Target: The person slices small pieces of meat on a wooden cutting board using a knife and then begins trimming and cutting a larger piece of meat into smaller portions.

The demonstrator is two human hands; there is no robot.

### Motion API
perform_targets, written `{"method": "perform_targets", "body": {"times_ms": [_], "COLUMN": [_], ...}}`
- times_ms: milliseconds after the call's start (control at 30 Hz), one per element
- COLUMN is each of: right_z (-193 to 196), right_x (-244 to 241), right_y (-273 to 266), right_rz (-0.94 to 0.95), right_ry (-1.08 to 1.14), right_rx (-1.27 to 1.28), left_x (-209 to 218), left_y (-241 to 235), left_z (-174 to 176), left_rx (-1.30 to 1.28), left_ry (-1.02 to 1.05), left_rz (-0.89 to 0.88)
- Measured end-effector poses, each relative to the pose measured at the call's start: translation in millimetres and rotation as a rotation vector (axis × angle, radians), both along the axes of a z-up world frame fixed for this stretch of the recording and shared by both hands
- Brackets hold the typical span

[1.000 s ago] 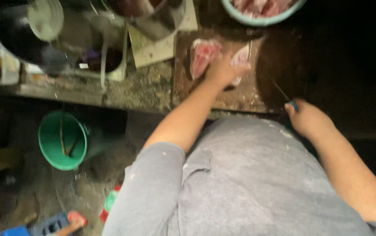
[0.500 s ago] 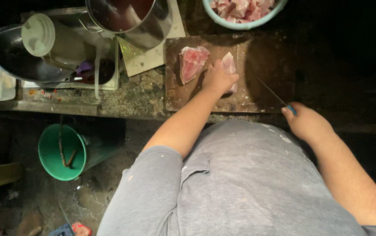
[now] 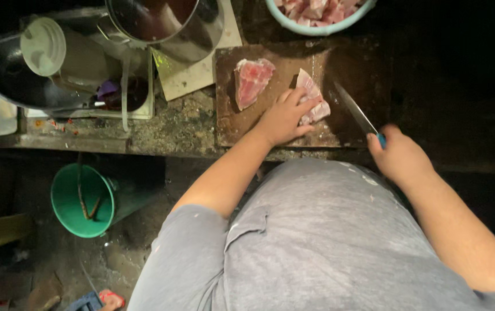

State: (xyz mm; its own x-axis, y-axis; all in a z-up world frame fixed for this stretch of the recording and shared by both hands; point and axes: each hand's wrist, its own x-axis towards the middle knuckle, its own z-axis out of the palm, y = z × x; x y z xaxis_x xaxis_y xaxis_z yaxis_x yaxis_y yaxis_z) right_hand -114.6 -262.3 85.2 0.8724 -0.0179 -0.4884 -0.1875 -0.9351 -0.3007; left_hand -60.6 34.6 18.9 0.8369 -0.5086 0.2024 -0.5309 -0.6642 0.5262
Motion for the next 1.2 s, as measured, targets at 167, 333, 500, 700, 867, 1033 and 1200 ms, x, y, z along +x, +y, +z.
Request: {"method": "perform_targets", "body": {"times_ms": [167, 333, 500, 700, 867, 1033, 1200], "right_z": [11, 0, -14, -21, -17, -1, 5], "right_x": [17, 22, 20, 23, 30, 40, 47], "right_y": [36, 54, 61, 68, 75, 83, 88], "right_rz": [0.069, 0.268, 0.279, 0.338, 0.359, 0.332, 0.314], "right_ry": [-0.03, -0.241, -0.196, -0.218, -0.118, 0.027, 0.122], "right_rx": [0.044, 0.04, 0.049, 0.021, -0.022, -0.063, -0.08], "left_x": [-4, -14, -12, -9, -8, -6, -5], "left_y": [-13, -18, -20, -19, -19, -19, -17], "left_z": [1, -13, -24, -22, -18, -16, -14], "left_rx": [-0.085, -0.216, -0.247, -0.248, -0.238, -0.204, -0.2], "left_ry": [0.085, 0.125, 0.106, 0.094, 0.117, 0.079, 0.141], "left_rz": [0.078, 0.194, 0.21, 0.202, 0.201, 0.196, 0.183]}}
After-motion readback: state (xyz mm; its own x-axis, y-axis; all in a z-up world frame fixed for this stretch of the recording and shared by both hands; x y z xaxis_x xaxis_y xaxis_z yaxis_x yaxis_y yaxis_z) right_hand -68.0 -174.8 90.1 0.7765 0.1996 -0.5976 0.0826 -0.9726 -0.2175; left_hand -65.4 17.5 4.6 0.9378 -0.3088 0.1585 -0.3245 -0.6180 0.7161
